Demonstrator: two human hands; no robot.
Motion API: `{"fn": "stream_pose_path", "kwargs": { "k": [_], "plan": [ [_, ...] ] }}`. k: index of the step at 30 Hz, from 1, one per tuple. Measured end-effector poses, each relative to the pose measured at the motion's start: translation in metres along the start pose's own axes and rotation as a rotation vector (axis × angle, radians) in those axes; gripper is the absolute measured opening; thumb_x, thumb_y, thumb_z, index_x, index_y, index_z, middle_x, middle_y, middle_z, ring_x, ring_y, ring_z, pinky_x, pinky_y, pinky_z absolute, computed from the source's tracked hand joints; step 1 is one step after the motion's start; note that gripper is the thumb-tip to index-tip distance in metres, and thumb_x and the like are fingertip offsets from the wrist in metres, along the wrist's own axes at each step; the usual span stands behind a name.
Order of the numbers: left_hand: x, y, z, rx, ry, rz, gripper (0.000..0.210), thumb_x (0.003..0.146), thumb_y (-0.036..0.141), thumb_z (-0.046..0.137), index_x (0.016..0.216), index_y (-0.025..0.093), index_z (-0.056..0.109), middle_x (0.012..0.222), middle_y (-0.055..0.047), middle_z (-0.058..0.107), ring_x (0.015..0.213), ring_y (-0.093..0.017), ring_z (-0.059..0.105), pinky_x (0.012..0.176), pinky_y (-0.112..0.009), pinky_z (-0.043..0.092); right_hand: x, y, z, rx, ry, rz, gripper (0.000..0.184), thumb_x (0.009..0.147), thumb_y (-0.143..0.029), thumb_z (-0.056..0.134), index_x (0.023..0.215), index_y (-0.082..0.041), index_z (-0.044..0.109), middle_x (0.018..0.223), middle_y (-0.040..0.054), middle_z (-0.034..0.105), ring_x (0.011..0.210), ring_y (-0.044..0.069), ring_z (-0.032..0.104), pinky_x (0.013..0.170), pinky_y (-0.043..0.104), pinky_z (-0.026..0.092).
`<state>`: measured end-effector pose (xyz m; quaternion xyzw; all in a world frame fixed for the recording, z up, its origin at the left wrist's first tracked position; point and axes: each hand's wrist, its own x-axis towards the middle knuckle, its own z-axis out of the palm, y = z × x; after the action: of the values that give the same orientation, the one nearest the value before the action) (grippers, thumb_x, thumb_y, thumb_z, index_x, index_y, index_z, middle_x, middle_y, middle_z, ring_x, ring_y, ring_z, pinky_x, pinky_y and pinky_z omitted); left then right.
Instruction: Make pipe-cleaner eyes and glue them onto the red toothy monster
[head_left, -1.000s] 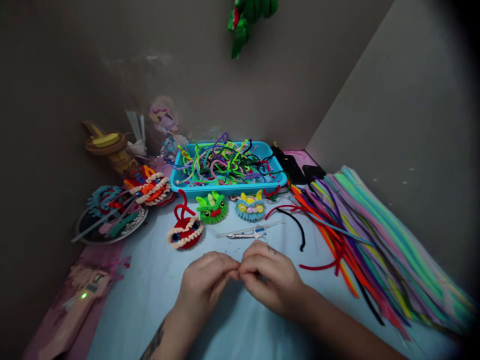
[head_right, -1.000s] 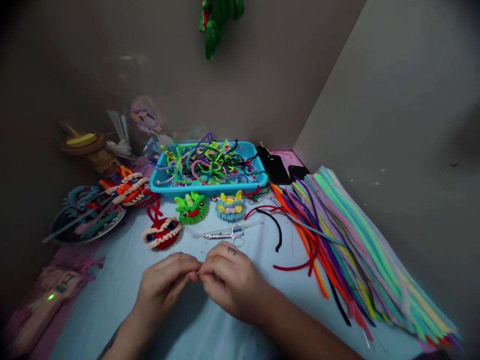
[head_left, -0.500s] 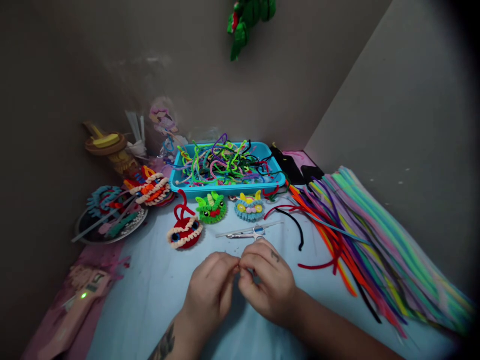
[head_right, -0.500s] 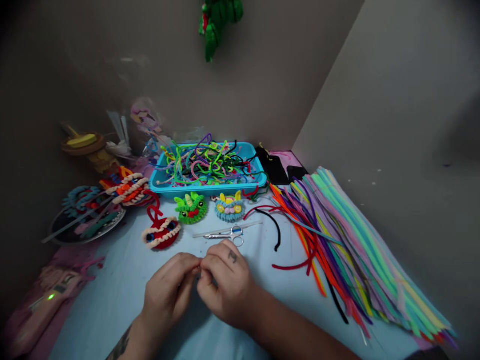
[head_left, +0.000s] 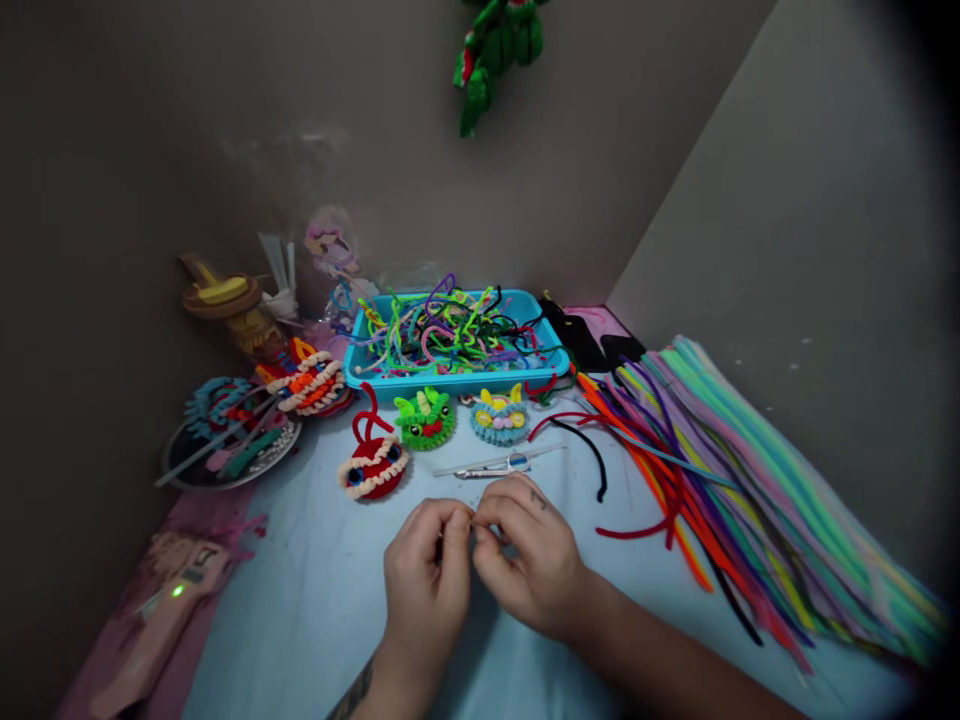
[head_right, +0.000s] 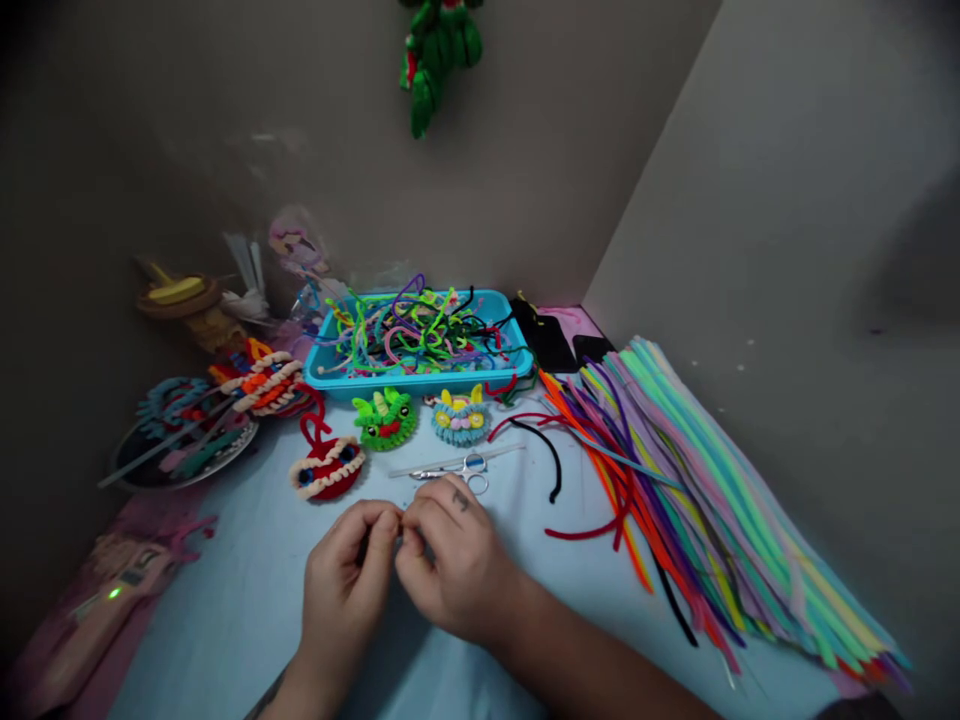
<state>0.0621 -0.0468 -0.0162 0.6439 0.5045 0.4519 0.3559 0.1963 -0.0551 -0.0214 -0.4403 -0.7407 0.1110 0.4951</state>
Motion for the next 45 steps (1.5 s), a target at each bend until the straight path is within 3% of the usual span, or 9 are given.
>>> {"fn": "stream_pose_path", "kwargs": {
  "k": [4,7,14,18,22,27,31,34,45],
  "plan": [
    [0.013,-0.004,-0.008,-0.373,0.127,-0.364,0.022,0.078,0.037,0.062,0.074,0.016,0.060,0.064,0.001,0.057,0.053,-0.008,0.047,0.046,-0.017,0.037,0.001,0.000,-0.006,0.041,0.042,0.007,0.017,0.073,-0.003,0.046,0.078,-0.019,0.049,0.074,0.0029,0.050,0.074,0.018,0.050,0.070,0.034,0.045],
    [0.021,-0.001,-0.013,-0.727,0.048,-0.573,0.031,0.068,0.041,0.073,0.074,0.013,0.059,0.062,0.003,0.054,0.045,-0.003,0.033,0.036,-0.013,0.022,0.004,0.007,-0.022,0.055,0.109,0.061,0.016,0.078,-0.006,0.043,0.083,-0.019,0.052,0.078,0.0045,0.052,0.078,0.019,0.053,0.069,0.034,0.045],
    [0.022,0.006,-0.013,-1.016,-0.089,-0.741,0.030,0.061,0.030,0.080,0.073,0.011,0.060,0.062,0.003,0.049,0.047,-0.001,0.030,0.035,-0.010,0.017,0.011,0.044,-0.060,-0.213,0.406,0.306,0.011,0.080,-0.015,0.049,0.086,-0.020,0.056,0.087,0.0059,0.055,0.077,0.020,0.055,0.063,0.032,0.045],
    [0.021,0.003,-0.014,-1.068,-0.116,-0.796,0.030,0.060,0.026,0.082,0.074,0.012,0.060,0.063,0.003,0.048,0.048,-0.001,0.031,0.035,-0.010,0.016,0.013,0.054,-0.065,-0.295,0.399,0.269,0.012,0.075,-0.011,0.052,0.074,-0.021,0.058,0.076,0.0025,0.058,0.071,0.018,0.057,0.067,0.032,0.046],
    [0.021,0.003,-0.014,-1.062,-0.123,-0.819,0.031,0.061,0.028,0.081,0.075,0.012,0.059,0.065,0.003,0.047,0.048,-0.001,0.031,0.035,-0.010,0.016,0.012,0.060,-0.064,-0.300,0.260,0.226,0.021,0.078,-0.009,0.044,0.073,-0.021,0.061,0.072,0.0027,0.063,0.069,0.019,0.061,0.065,0.031,0.048],
    [0.021,0.002,-0.012,-1.033,-0.127,-0.853,0.034,0.059,0.031,0.082,0.073,0.012,0.058,0.065,0.003,0.046,0.048,-0.001,0.031,0.035,-0.010,0.015,0.010,0.078,-0.061,-0.481,0.200,0.419,0.024,0.085,-0.024,0.049,0.105,-0.018,0.060,0.072,0.0048,0.065,0.071,0.023,0.062,0.066,0.036,0.048],
    [0.019,0.000,-0.009,-1.004,-0.126,-0.875,0.033,0.060,0.032,0.082,0.075,0.011,0.060,0.065,0.003,0.047,0.048,-0.001,0.031,0.036,-0.011,0.015,0.011,0.070,-0.053,-0.572,0.177,0.195,0.019,0.080,-0.031,0.064,0.096,-0.022,0.066,0.097,0.0095,0.062,0.095,0.029,0.054,0.080,0.047,0.044],
    [0.016,-0.002,-0.003,-0.930,-0.137,-0.859,0.035,0.061,0.036,0.080,0.077,0.010,0.063,0.062,0.003,0.047,0.047,-0.001,0.029,0.036,-0.013,0.013,0.011,0.042,-0.036,-0.349,0.054,0.008,0.009,0.084,-0.018,0.060,0.090,-0.022,0.065,0.085,0.0056,0.059,0.083,0.021,0.055,0.075,0.039,0.047],
    [0.008,-0.007,0.003,-0.311,-0.117,-0.395,0.030,0.080,0.040,0.058,0.063,0.015,0.057,0.056,0.003,0.049,0.054,-0.011,0.042,0.052,-0.021,0.036,0.010,0.005,-0.009,-0.224,-0.132,-0.061,0.016,0.088,-0.013,0.052,0.093,-0.018,0.066,0.074,0.0059,0.062,0.071,0.019,0.054,0.066,0.035,0.046]
  ]
}}
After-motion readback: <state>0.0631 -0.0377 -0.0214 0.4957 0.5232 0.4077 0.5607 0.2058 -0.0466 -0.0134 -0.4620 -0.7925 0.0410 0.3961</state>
